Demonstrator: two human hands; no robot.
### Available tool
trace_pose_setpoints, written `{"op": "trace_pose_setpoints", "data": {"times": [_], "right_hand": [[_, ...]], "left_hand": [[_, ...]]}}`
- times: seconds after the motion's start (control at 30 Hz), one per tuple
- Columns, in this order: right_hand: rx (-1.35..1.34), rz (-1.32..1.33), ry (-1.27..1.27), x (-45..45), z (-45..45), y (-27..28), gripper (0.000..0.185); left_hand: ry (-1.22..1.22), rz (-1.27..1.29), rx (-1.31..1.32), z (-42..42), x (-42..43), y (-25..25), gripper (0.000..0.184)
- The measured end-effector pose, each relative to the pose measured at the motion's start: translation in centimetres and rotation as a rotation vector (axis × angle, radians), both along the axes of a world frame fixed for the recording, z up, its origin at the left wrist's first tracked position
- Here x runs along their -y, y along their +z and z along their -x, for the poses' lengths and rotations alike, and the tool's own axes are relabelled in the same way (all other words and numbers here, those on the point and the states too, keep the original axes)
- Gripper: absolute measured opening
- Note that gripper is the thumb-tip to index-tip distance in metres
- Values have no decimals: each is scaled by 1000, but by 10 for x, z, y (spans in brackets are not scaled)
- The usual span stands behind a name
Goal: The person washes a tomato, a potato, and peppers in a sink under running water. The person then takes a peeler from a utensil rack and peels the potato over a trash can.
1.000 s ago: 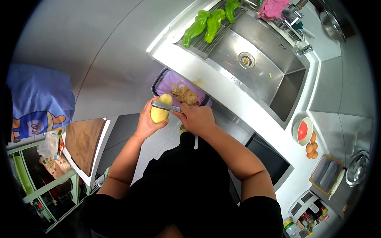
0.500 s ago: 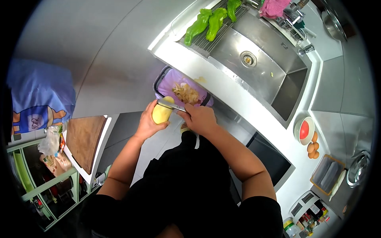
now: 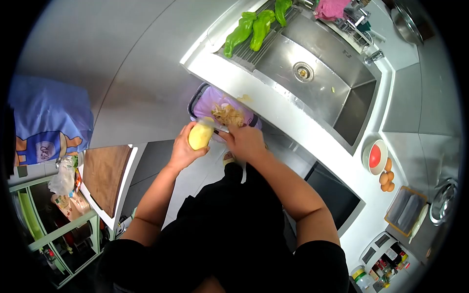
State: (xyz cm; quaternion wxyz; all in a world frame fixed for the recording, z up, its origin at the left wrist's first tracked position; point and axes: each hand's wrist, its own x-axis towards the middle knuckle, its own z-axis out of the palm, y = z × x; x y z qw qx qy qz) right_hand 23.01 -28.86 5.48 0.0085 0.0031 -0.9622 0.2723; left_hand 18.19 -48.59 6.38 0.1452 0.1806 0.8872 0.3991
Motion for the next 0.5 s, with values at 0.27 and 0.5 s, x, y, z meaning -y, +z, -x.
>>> {"op": "trace_pose_setpoints", "data": {"times": [0.27, 0.5], "right_hand": [[68, 79, -67, -5, 0, 14, 29], [-4, 43, -16, -1, 3, -7, 30]], "left_hand": [[24, 34, -77, 5, -3, 6, 69], [24, 30, -29, 3, -4, 8, 67]]}}
